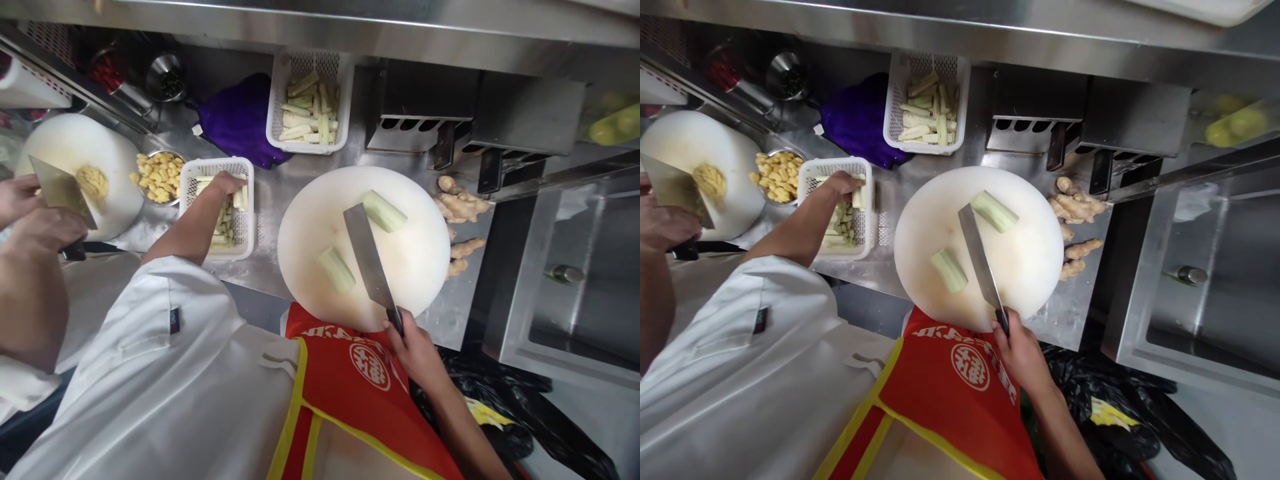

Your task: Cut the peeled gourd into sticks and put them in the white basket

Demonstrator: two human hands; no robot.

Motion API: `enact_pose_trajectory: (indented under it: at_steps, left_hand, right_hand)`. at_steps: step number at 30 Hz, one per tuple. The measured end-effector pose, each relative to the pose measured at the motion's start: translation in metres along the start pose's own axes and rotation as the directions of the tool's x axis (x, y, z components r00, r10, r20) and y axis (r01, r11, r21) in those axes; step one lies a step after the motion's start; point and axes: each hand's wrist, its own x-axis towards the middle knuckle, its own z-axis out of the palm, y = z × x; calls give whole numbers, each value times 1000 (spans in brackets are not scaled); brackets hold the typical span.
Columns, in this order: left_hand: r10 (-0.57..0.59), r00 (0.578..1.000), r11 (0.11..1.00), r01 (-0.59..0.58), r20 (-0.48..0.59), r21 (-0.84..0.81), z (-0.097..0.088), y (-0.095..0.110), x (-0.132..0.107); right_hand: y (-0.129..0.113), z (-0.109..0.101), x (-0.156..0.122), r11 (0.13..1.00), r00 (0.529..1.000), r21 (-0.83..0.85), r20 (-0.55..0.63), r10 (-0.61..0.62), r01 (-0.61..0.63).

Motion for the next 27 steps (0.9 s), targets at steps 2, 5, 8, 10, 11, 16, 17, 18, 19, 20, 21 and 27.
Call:
enact_pose_trajectory:
  at_steps: [2, 5, 8, 10, 11, 16, 17, 18, 19, 20, 21, 27]
  left_hand:
    - [-37, 999, 999, 37, -1, 17, -3, 0, -3]
    - [32, 992, 989, -14, -122, 144, -8, -1, -8]
    - [146, 977, 952, -96, -158, 290, -7, -3, -13]
    - [144, 986, 943, -112, -81, 312, -2, -5, -15]
    - [133, 990, 943, -113, -46, 312, 0, -6, -16]
    - [246, 968, 931, -222, -48, 288, -31, -21, -29]
    - [288, 957, 919, -265, -35, 293, -45, -28, -33]
    - [318, 948, 898, -303, 6, 319, -59, -37, -37]
    - [330, 941, 868, -334, 75, 368, -71, -47, -41]
    - [317, 934, 828, -358, 165, 431, -81, -58, -45]
    - [285, 922, 782, -382, 263, 492, -88, -70, -50]
    - [360, 871, 580, -489, 334, 651, -66, -130, -78]
  right_hand:
    - [0, 0, 0, 1000, 1000, 4, -10, -5, 6]
    - [0, 1, 1, 1000, 1000, 2, -9, -1, 1]
    - [0, 1, 1, 1000, 1000, -14, 6, 11, -10]
    - [0, 0, 1, 1000, 1000, -23, 11, 17, -16]
    - [0, 0, 1, 1000, 1000, -24, 11, 18, -18]
    - [3, 1, 0, 1000, 1000, -19, 25, 15, -15]
    - [4, 1, 0, 1000, 999, -21, 29, 14, -13]
    - [5, 1, 0, 1000, 999, -22, 29, 13, -12]
    - [6, 2, 0, 1000, 1000, -23, 28, 13, -13]
    - [7, 2, 0, 1000, 1000, -23, 26, 14, -13]
    - [8, 3, 1, 1000, 1000, -24, 24, 17, -17]
    - [7, 1, 3, 999, 999, -30, 35, 34, -33]
